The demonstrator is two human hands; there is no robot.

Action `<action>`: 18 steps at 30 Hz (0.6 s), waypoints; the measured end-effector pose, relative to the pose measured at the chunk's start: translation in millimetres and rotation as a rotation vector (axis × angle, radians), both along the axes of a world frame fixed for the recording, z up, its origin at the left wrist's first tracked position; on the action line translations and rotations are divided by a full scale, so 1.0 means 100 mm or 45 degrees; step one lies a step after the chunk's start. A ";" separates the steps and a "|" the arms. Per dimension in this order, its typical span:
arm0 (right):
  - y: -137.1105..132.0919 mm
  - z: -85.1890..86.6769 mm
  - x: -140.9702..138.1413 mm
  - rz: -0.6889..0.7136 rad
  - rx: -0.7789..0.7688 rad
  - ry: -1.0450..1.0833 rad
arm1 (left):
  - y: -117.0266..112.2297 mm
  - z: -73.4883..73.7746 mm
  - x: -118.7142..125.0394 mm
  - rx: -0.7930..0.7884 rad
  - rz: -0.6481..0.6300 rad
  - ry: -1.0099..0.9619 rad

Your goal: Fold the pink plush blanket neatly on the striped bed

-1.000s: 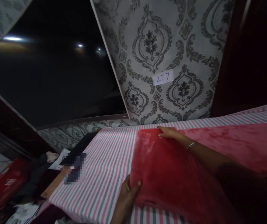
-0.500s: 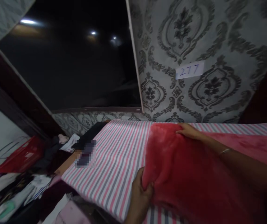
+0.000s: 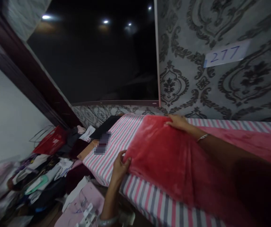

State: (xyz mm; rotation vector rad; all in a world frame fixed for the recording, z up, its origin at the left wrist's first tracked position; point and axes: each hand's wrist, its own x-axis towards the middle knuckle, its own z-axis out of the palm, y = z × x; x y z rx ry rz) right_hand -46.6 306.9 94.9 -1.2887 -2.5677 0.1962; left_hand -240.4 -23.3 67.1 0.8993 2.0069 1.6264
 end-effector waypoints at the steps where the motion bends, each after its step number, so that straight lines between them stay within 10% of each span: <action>1: -0.07 -0.14 -0.04 0.013 -0.046 -0.046 | -0.01 -0.11 -0.07 -0.054 0.012 0.061; 4: -0.12 -0.37 0.05 0.017 -0.104 -0.090 | -0.04 -0.30 -0.18 -0.162 0.041 0.231; 9: -0.03 -0.26 0.60 -0.104 -0.095 -0.080 | 0.08 -0.21 -0.01 -0.104 0.047 1.013; 18: -0.74 -0.46 1.73 -0.047 0.064 -0.002 | 0.87 -0.06 1.31 -0.294 -0.776 1.323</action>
